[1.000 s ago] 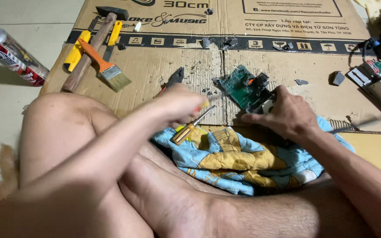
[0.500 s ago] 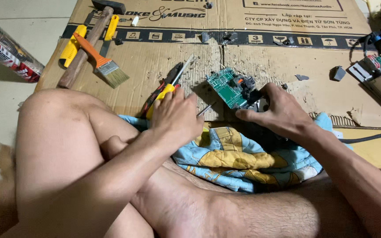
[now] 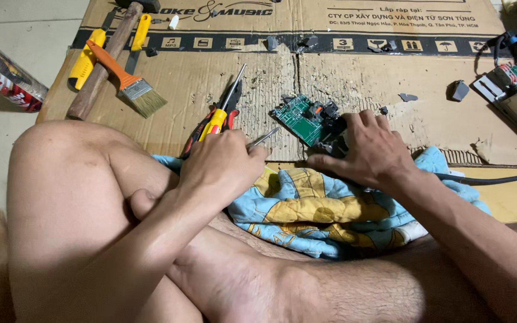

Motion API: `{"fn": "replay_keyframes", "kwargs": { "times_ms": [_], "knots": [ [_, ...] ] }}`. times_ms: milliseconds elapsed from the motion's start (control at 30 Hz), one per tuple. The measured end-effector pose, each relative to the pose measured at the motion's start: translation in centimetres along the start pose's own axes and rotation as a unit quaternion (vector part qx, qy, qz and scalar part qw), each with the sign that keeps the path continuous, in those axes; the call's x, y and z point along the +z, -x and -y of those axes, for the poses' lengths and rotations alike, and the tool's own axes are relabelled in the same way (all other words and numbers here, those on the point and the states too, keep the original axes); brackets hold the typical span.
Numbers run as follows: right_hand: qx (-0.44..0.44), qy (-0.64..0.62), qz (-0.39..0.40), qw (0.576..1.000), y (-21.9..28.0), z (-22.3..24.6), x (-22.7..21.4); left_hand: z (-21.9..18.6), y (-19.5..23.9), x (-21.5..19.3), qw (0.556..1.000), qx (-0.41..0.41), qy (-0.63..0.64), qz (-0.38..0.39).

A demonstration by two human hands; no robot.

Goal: The person is repairing a small electronic device, likely a hard drive, using various tools. They use pliers to manipulate components and a screwdriver to adjust parts on the circuit board.

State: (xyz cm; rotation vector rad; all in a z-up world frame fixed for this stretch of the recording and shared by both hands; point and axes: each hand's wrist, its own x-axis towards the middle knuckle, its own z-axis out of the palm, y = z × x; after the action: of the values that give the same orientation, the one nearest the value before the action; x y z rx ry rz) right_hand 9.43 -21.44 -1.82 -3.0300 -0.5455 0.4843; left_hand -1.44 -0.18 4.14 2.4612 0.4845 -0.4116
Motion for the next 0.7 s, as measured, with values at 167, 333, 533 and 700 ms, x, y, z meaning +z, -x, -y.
{"fn": "replay_keyframes", "kwargs": {
  "times_ms": [167,333,533,700],
  "knots": [
    [-0.025,0.022,-0.016,0.999,-2.0,-1.4,1.7,-1.0,0.1,2.0,0.997,0.056,0.043,0.008],
    [-0.072,0.006,-0.023,0.997,-1.4,-1.8,2.4,-2.0,-1.3,4.1,0.994,0.105,0.009,0.033],
    [-0.088,0.051,-0.045,0.994,-2.4,-2.3,3.5,-4.2,-2.6,5.9,0.985,0.117,-0.124,0.023],
    [-0.106,0.043,-0.075,0.991,-3.2,-3.1,4.5,-6.2,-2.9,4.4,0.992,0.052,-0.082,0.075]
  ]
}}
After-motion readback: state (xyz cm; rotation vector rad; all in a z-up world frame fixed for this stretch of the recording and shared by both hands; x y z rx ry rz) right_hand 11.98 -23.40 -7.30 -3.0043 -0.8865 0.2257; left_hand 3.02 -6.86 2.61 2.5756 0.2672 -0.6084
